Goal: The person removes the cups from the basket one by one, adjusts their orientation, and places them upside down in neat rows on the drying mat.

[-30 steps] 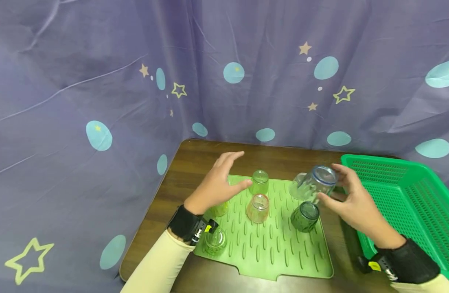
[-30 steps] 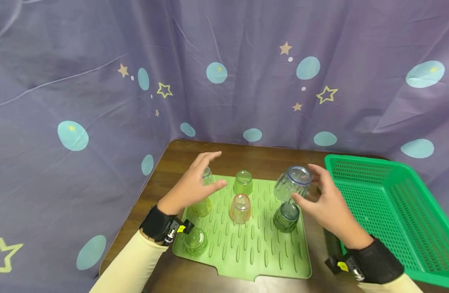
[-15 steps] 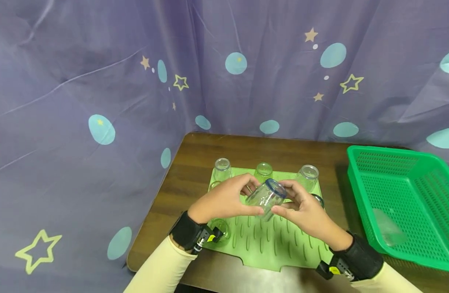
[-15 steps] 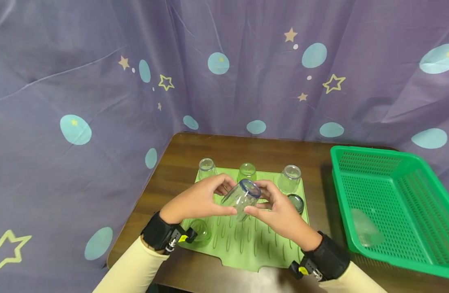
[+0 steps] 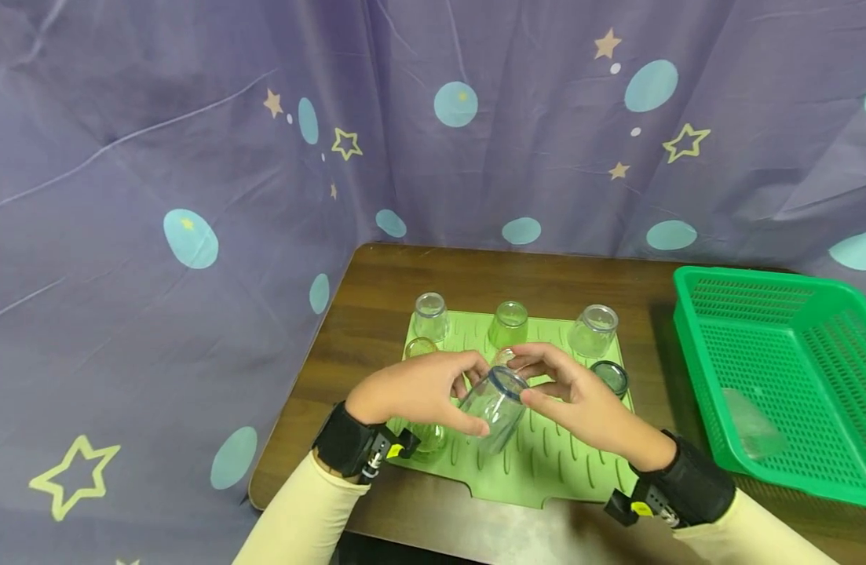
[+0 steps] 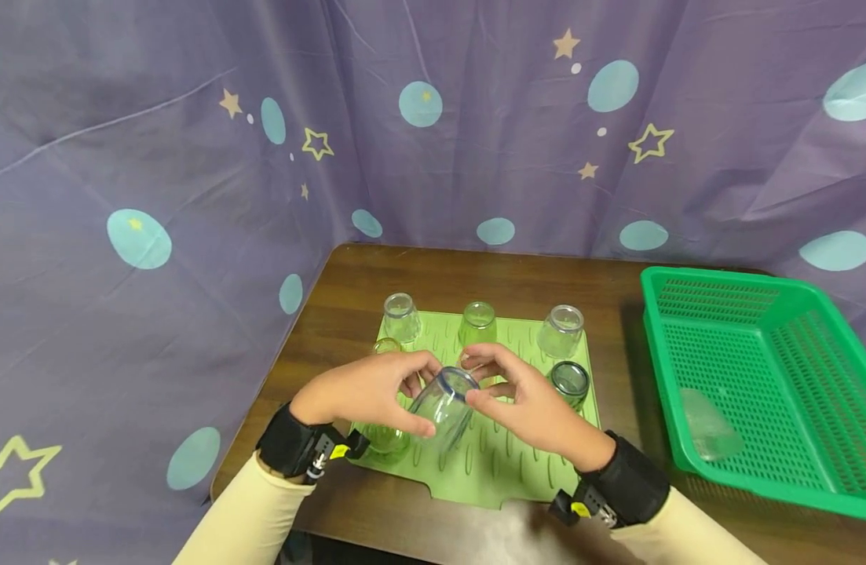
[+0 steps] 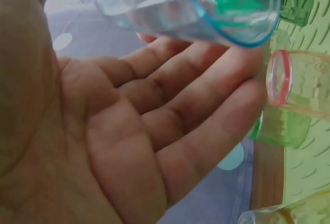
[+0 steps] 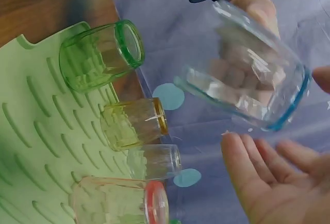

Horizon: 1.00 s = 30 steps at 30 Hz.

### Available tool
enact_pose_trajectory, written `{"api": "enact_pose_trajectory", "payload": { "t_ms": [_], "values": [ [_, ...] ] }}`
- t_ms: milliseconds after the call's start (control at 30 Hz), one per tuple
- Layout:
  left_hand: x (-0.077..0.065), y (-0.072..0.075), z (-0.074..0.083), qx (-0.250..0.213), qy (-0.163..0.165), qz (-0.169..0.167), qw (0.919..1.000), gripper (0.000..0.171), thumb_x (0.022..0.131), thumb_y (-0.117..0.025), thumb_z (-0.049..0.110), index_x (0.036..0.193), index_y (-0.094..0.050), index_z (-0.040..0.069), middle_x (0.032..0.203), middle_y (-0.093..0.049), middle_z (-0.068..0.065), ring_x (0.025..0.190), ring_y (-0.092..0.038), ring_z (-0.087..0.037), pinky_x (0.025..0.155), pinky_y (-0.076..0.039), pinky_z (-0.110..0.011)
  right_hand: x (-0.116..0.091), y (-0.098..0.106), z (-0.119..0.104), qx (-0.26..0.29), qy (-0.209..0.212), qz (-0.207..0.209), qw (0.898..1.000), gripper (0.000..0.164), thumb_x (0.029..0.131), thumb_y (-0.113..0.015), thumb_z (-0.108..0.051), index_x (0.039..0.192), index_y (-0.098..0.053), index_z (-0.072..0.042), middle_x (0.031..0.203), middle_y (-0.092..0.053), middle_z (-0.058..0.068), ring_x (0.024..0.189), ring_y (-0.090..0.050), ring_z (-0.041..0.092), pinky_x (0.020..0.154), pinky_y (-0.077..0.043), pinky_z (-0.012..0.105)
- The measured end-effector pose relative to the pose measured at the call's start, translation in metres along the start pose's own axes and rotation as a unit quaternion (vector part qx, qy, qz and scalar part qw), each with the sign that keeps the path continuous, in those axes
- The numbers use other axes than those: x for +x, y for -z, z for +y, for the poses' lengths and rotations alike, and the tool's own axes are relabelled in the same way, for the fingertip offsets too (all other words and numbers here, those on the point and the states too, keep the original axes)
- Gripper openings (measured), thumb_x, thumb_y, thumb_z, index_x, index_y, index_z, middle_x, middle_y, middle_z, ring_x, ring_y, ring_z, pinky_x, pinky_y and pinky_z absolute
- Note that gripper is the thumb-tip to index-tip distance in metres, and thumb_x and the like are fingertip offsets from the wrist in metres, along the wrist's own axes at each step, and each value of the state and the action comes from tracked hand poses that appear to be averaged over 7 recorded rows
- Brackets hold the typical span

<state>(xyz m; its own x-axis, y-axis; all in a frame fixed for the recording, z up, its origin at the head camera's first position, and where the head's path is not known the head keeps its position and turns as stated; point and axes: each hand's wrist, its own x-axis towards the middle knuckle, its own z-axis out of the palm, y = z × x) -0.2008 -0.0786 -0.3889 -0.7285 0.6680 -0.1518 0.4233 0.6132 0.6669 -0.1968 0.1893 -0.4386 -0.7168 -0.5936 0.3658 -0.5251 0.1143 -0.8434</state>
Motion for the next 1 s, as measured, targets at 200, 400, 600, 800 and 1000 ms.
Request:
{"api": "enact_pose_trajectory", "payload": {
  "t_ms": [200,400,600,800,1000],
  "values": [
    [0.005,-0.011,-0.003,0.021,-0.006,-0.053,0.9984,0.052,0.08,-0.088,0.043,0.119,-0.06,0.023,0.102,-0.063,0.013,0.091,-0.063,-0.004,0.077,-0.054,-0.021,-0.007,-0.002,0.003,-0.003,0.0,-0.049,0.999,0.037,0.097,-0.068,0.001,0.133,-0.063,-0.002,0.125,-0.065,0.011,0.11,-0.065,0.015,0.086,-0.061,0.032],
    [0.009,-0.01,-0.009,-0.015,-0.019,-0.05,0.9985,0.054,0.086,-0.083,0.045,0.129,-0.061,0.023,0.11,-0.066,0.012,0.097,-0.065,-0.004,0.084,-0.055,-0.021,-0.01,-0.004,0.011,-0.044,0.018,-0.027,0.999,0.039,0.09,-0.074,0.002,0.127,-0.068,-0.01,0.117,-0.067,0.004,0.103,-0.067,0.017,0.081,-0.063,0.033],
    [0.016,0.005,-0.016,-0.031,-0.016,0.05,0.9981,0.045,0.093,-0.075,0.047,0.129,-0.065,0.023,0.108,-0.069,0.008,0.095,-0.067,-0.005,0.085,-0.057,-0.025,-0.016,-0.011,0.023,-0.201,0.019,-0.03,0.979,0.041,0.082,-0.081,-0.009,0.121,-0.069,-0.011,0.115,-0.065,-0.003,0.093,-0.063,0.008,0.074,-0.06,0.027],
    [0.028,0.013,-0.025,-0.001,0.029,0.16,0.9867,0.036,0.097,-0.068,0.05,0.121,-0.067,0.023,0.099,-0.067,0.01,0.089,-0.064,-0.007,0.077,-0.056,-0.03,-0.023,-0.024,0.035,-0.303,0.002,-0.067,0.951,0.043,0.079,-0.084,-0.022,0.118,-0.068,-0.012,0.115,-0.062,-0.006,0.092,-0.062,0.007,0.076,-0.057,0.028],
    [0.048,0.024,-0.031,0.024,0.053,0.248,0.9669,0.04,0.1,-0.064,0.05,0.128,-0.064,0.022,0.101,-0.068,0.008,0.089,-0.064,-0.009,0.077,-0.055,-0.033,-0.024,-0.032,0.038,-0.338,-0.004,-0.081,0.937,0.044,0.079,-0.085,-0.025,0.117,-0.067,-0.012,0.115,-0.061,-0.004,0.098,-0.063,0.01,0.08,-0.059,0.03]
  ]
}}
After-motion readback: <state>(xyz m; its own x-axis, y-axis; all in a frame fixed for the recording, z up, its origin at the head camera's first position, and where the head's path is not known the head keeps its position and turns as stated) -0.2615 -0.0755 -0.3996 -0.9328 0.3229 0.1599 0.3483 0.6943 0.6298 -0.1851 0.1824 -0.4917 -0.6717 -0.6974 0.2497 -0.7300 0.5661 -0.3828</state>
